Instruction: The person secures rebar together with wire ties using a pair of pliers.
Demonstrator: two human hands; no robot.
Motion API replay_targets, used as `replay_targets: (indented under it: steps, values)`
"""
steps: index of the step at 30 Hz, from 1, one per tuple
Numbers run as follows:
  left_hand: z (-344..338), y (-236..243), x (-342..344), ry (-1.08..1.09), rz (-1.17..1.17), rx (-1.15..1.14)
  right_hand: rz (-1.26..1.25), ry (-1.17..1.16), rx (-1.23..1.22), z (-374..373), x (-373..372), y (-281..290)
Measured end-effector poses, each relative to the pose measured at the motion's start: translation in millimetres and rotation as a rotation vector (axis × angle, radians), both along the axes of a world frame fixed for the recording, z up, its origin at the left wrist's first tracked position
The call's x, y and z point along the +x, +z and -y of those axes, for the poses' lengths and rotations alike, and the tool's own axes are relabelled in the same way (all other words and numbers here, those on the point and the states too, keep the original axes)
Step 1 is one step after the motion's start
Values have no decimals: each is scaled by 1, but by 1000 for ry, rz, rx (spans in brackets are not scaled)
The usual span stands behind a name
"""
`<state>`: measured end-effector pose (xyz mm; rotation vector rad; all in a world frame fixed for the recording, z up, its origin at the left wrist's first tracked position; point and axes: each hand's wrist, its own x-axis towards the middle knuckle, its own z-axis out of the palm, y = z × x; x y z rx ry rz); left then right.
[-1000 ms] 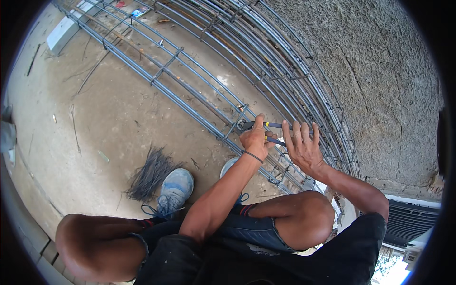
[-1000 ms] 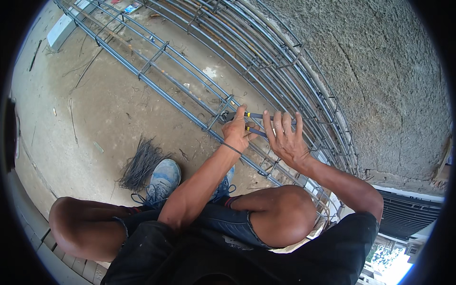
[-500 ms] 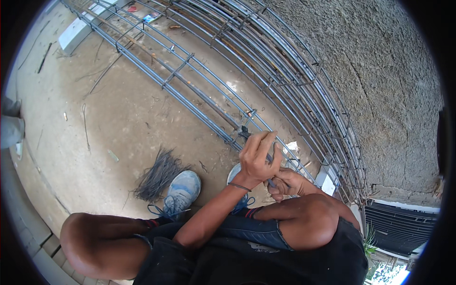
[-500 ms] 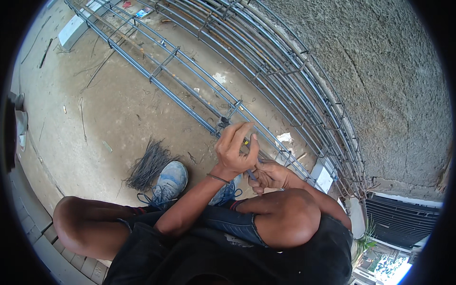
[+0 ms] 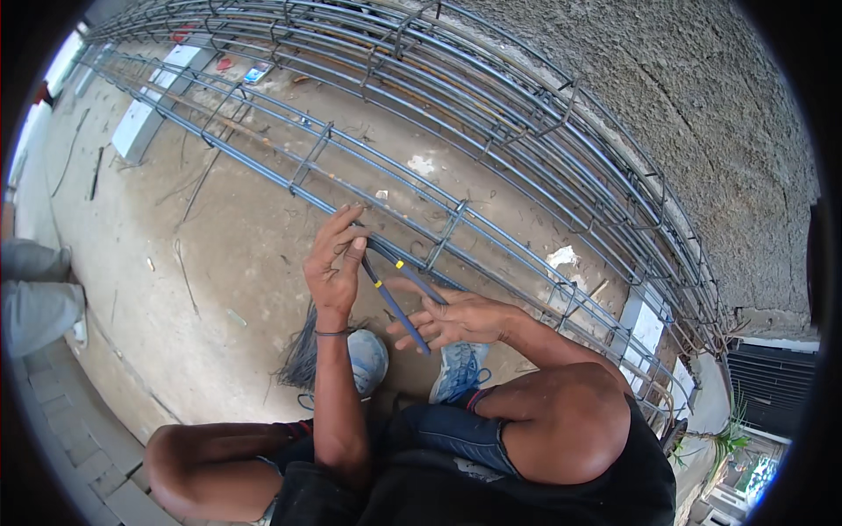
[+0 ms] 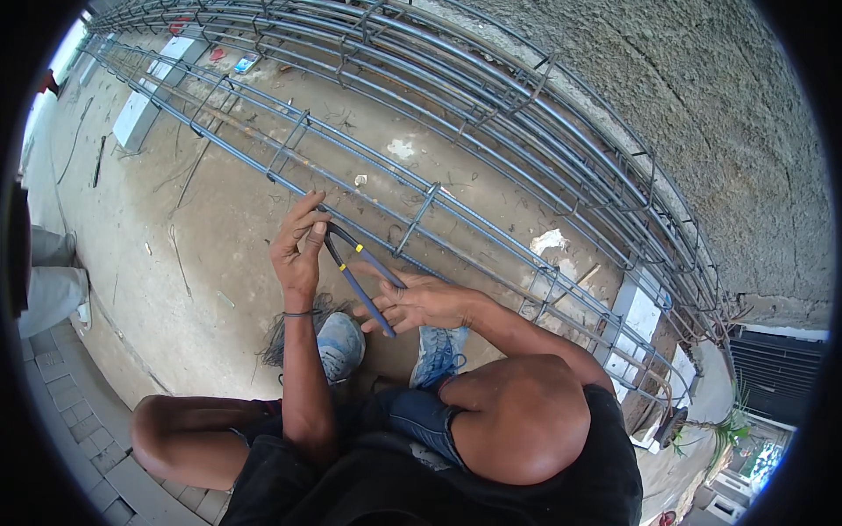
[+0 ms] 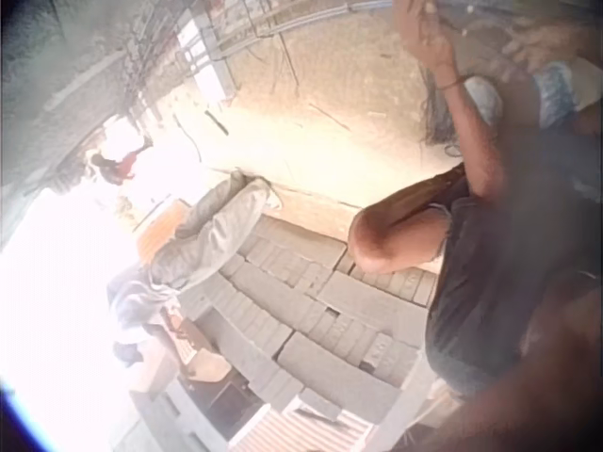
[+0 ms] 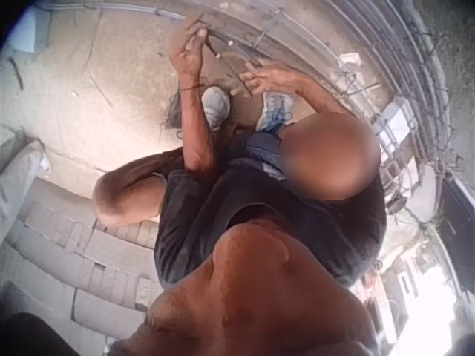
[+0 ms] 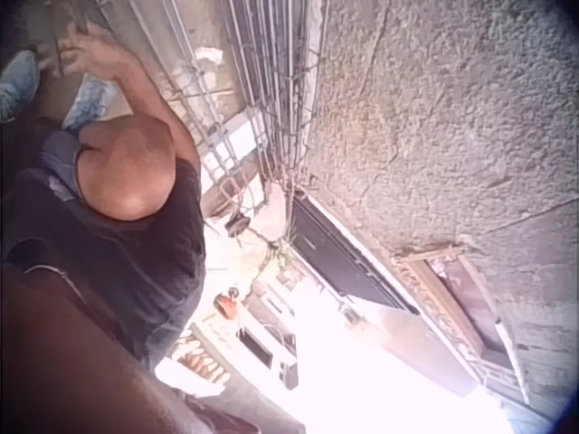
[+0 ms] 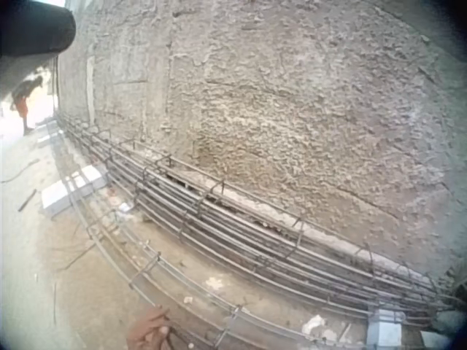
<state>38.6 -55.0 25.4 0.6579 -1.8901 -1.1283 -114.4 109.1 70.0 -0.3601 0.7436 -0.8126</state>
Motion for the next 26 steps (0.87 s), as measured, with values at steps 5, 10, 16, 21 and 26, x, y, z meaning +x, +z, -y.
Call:
replay_targets:
  steps: [5, 10, 16, 21, 26]
  values:
    - [29, -43, 41, 600, -722, 1057, -472, 240, -174, 17, 27, -51]
    - [46, -87, 80, 842, 836, 541, -1187, 184, -429, -14, 46, -70]
    - [67, -50, 16, 1009, 10, 664, -454, -123, -257, -57, -66, 77]
    - [112, 59, -27, 897, -622, 446, -971, 69, -662, -53, -75, 201]
    - [131, 203, -68, 559, -440, 223, -1470, -9, -472, -60, -72, 186]
